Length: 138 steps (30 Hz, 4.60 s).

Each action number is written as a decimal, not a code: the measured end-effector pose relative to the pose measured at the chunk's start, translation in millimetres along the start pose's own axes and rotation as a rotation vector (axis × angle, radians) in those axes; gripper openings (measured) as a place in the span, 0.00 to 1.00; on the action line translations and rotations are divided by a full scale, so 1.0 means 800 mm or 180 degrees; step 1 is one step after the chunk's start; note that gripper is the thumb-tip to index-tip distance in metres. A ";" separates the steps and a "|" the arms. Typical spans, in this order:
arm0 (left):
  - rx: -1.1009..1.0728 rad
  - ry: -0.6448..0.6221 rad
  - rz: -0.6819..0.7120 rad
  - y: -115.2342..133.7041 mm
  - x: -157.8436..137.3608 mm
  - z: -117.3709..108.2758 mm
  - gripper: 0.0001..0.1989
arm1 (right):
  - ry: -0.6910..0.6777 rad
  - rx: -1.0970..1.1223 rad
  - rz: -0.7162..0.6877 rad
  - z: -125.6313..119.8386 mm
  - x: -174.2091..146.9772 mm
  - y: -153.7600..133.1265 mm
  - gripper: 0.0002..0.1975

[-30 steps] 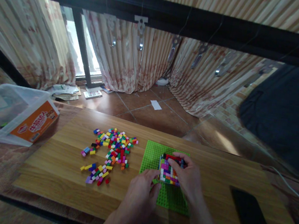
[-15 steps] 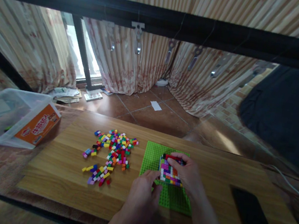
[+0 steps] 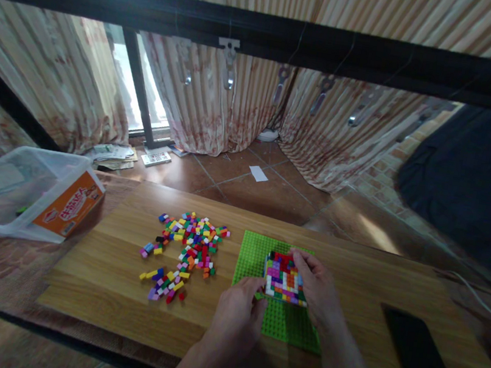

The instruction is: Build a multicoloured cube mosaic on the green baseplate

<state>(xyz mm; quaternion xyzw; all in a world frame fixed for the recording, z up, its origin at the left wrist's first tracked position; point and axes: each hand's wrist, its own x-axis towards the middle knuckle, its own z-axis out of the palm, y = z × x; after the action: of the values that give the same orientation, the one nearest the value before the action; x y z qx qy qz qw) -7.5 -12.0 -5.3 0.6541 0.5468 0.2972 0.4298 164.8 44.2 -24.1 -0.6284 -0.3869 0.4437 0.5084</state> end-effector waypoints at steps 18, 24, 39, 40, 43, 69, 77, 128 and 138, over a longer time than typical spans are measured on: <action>0.0669 0.0324 -0.0299 0.001 -0.003 -0.025 0.13 | 0.0075 -0.0753 0.0190 -0.003 -0.005 -0.009 0.21; 0.1685 0.0823 -0.0554 -0.011 -0.002 -0.072 0.15 | -0.0015 -0.0812 0.0060 -0.006 -0.009 -0.017 0.19; 0.1641 0.0794 -0.0412 -0.025 0.003 -0.085 0.10 | -0.0219 -0.0872 -0.0192 -0.008 -0.017 -0.016 0.23; 0.1408 0.0833 -0.0357 -0.023 0.003 -0.084 0.10 | -0.0079 -0.0848 -0.0263 -0.010 -0.017 -0.016 0.23; 0.0378 0.0789 -0.0247 -0.016 0.004 -0.076 0.09 | 0.0430 -0.0767 -0.0550 -0.015 -0.019 -0.017 0.21; -0.1924 0.0511 -0.0546 0.003 0.010 0.000 0.17 | -0.0008 -0.1496 -0.1770 -0.012 -0.050 -0.022 0.10; -0.0704 0.0339 -0.0409 -0.006 0.004 0.006 0.21 | -0.0026 -0.2032 -0.2051 -0.002 -0.036 -0.018 0.11; 0.0081 0.0046 -0.0311 0.005 -0.004 0.011 0.25 | -0.0086 -0.1799 -0.1022 0.005 -0.023 -0.014 0.18; 0.0056 0.0034 -0.0307 0.006 -0.006 0.009 0.24 | -0.0152 -0.1824 -0.1149 0.006 -0.023 -0.015 0.18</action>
<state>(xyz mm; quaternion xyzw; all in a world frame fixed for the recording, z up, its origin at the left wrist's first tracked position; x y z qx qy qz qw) 0.2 -18.8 -3.7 0.6292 0.5826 0.2748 0.4350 154.3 30.9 -9.8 -0.6566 -0.6127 0.2343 0.3722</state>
